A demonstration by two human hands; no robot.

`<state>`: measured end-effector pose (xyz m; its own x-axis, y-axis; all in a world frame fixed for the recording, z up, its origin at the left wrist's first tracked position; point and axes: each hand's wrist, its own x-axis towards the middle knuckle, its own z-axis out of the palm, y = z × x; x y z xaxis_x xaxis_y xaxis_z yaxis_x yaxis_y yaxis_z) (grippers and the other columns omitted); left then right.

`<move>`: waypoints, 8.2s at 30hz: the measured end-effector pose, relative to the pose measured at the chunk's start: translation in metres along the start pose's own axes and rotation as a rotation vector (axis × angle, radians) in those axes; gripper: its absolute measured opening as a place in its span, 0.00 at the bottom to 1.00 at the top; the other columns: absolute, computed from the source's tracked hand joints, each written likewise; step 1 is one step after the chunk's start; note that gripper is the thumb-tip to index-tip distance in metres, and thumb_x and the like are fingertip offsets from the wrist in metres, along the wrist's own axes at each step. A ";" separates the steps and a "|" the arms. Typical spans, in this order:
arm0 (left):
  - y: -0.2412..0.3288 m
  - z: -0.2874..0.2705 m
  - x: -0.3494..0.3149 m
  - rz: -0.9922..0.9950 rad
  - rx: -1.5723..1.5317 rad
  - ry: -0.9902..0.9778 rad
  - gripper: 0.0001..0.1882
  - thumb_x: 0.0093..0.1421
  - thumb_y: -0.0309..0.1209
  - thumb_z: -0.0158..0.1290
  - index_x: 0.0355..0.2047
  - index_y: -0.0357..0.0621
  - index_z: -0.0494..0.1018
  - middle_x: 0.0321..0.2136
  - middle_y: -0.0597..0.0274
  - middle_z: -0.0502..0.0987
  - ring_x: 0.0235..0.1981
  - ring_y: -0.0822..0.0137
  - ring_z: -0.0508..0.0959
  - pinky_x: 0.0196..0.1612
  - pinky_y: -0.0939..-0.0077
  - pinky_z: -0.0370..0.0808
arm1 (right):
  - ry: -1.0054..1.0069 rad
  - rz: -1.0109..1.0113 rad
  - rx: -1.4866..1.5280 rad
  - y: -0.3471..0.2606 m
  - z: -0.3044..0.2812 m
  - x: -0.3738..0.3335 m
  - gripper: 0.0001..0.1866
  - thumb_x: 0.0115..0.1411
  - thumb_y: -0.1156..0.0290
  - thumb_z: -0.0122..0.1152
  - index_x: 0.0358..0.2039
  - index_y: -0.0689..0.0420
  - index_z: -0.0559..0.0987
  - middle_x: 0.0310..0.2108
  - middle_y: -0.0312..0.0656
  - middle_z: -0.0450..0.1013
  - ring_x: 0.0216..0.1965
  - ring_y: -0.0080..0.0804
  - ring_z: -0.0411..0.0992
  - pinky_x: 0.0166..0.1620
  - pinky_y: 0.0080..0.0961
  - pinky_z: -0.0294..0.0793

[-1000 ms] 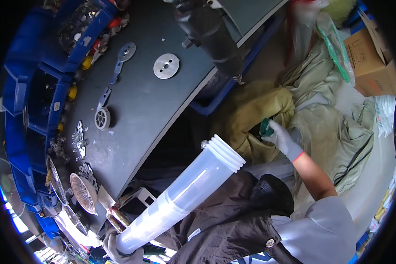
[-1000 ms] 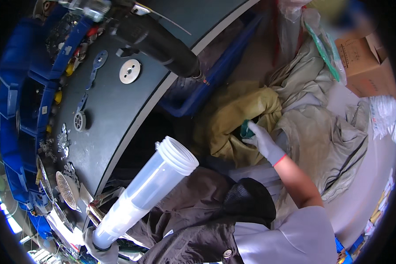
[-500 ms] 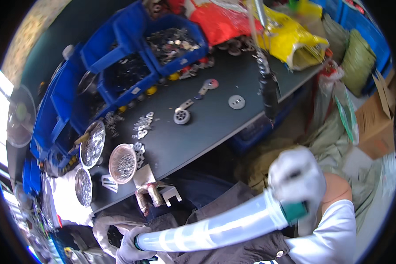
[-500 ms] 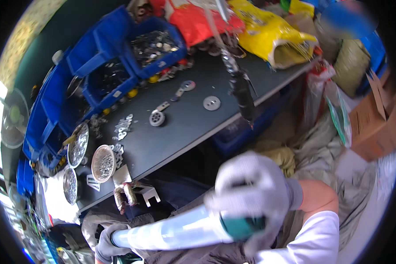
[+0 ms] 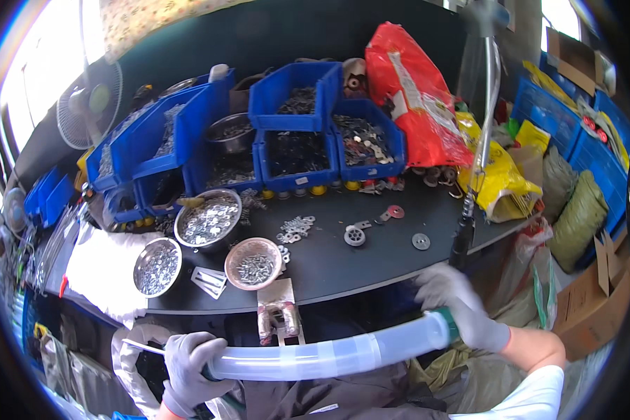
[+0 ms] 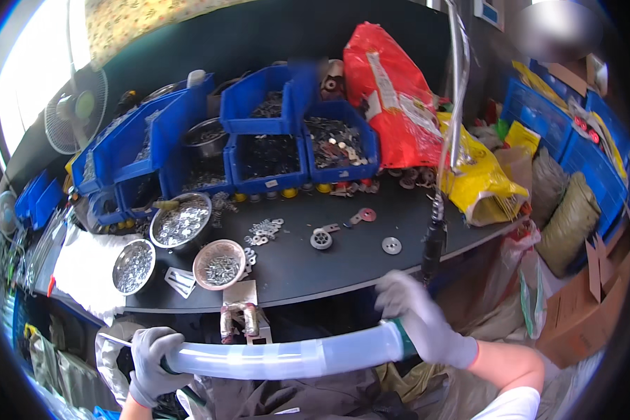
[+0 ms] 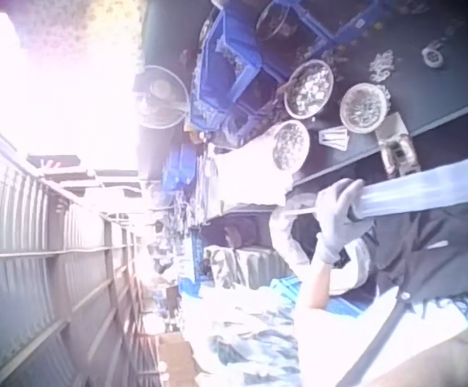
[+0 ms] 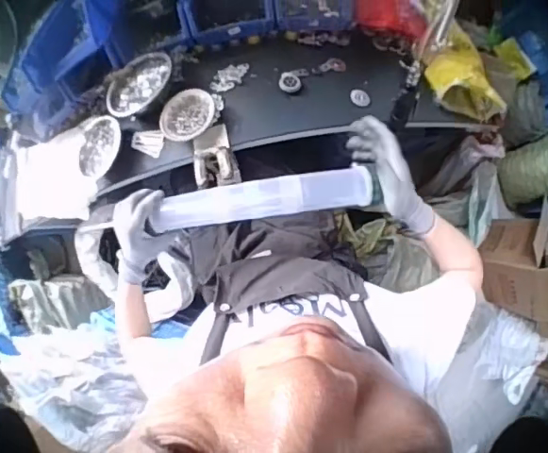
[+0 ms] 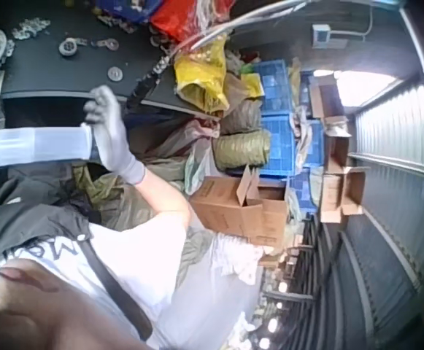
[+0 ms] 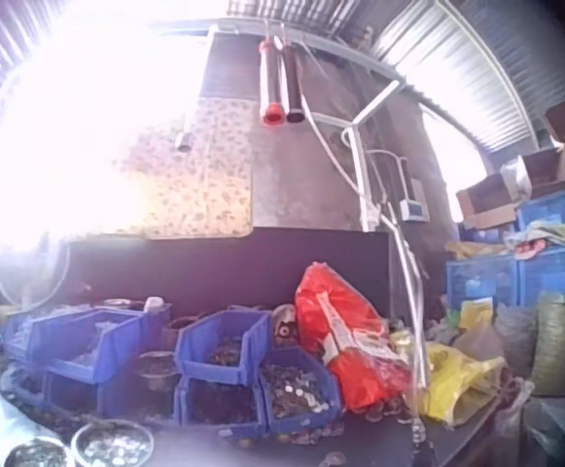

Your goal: The person assembles hardware components by hand, using a dispensing tool to apply adhesive to plastic tubes and metal plates, then securing them together with screws and washers using an electric screwdriver.

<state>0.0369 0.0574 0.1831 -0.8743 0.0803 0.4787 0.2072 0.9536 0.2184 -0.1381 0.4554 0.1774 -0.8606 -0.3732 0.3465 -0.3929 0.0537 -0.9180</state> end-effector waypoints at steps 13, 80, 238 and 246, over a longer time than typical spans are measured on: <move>-0.017 0.004 -0.025 -0.024 -0.176 0.023 0.36 0.25 0.38 0.68 0.42 0.50 0.74 0.37 0.61 0.75 0.35 0.57 0.75 0.42 0.62 0.68 | -0.316 -0.791 -0.364 -0.027 -0.014 -0.004 0.15 0.56 0.63 0.62 0.37 0.61 0.74 0.32 0.47 0.71 0.31 0.39 0.73 0.37 0.29 0.73; 0.062 0.127 -0.048 -0.764 -1.567 -0.302 0.23 0.61 0.37 0.54 0.52 0.36 0.69 0.39 0.57 0.78 0.39 0.66 0.78 0.43 0.71 0.74 | -0.474 -0.588 -0.673 -0.017 0.184 0.084 0.20 0.47 0.67 0.64 0.43 0.58 0.76 0.38 0.47 0.74 0.40 0.47 0.72 0.44 0.40 0.69; 0.059 0.165 -0.003 -0.151 -0.176 -0.943 0.38 0.47 0.44 0.62 0.54 0.36 0.65 0.47 0.46 0.74 0.46 0.52 0.77 0.48 0.59 0.74 | -0.581 -0.356 -0.813 0.108 0.099 -0.035 0.22 0.34 0.72 0.62 0.35 0.58 0.76 0.28 0.43 0.71 0.34 0.44 0.69 0.49 0.40 0.68; 0.045 0.110 0.022 -0.090 -0.648 -0.658 0.35 0.47 0.58 0.63 0.38 0.35 0.73 0.28 0.46 0.77 0.33 0.50 0.79 0.37 0.63 0.73 | -0.456 -0.767 -1.014 -0.025 0.102 0.017 0.21 0.34 0.73 0.59 0.35 0.60 0.77 0.31 0.42 0.70 0.37 0.42 0.70 0.55 0.48 0.68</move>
<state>-0.0213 0.1341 0.1099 -0.9310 0.3514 -0.0992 0.1577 0.6318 0.7589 -0.1097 0.3534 0.1867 -0.2126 -0.8788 0.4273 -0.9570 0.2756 0.0907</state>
